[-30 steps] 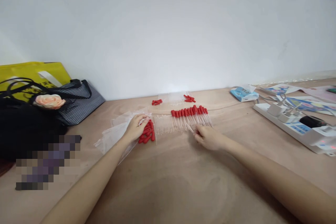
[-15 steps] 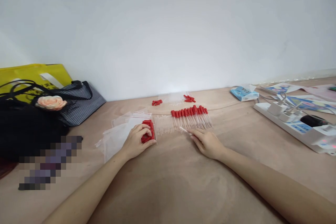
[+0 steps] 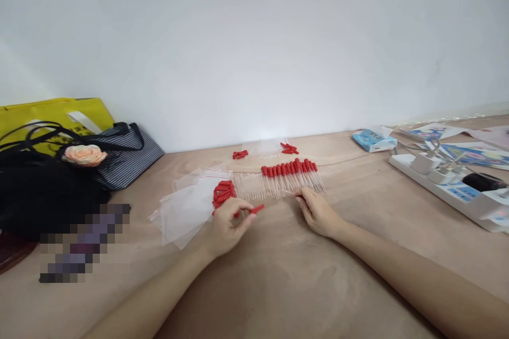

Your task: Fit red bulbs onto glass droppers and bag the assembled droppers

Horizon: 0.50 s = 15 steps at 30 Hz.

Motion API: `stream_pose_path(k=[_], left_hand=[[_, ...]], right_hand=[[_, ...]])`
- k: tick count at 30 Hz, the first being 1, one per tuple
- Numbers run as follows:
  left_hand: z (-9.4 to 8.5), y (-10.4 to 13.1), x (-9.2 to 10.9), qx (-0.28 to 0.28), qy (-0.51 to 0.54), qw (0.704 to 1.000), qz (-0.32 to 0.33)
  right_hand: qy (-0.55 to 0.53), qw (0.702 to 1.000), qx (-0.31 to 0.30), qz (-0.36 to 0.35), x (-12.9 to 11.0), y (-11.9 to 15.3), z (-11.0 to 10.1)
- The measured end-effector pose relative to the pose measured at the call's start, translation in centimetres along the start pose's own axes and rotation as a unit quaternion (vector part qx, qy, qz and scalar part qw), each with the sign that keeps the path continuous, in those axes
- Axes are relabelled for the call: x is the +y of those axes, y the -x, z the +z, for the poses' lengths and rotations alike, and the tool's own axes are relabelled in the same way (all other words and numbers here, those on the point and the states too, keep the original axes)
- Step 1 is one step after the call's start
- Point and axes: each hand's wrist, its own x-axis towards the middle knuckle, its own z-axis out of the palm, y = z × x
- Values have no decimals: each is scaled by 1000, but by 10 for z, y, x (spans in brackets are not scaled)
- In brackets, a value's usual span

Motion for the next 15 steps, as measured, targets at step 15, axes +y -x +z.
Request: stream_pose_path(k=[15], left_hand=[[26, -1, 9, -65, -25, 998, 8]], right_hand=[[38, 995, -60, -65, -5, -4, 5]])
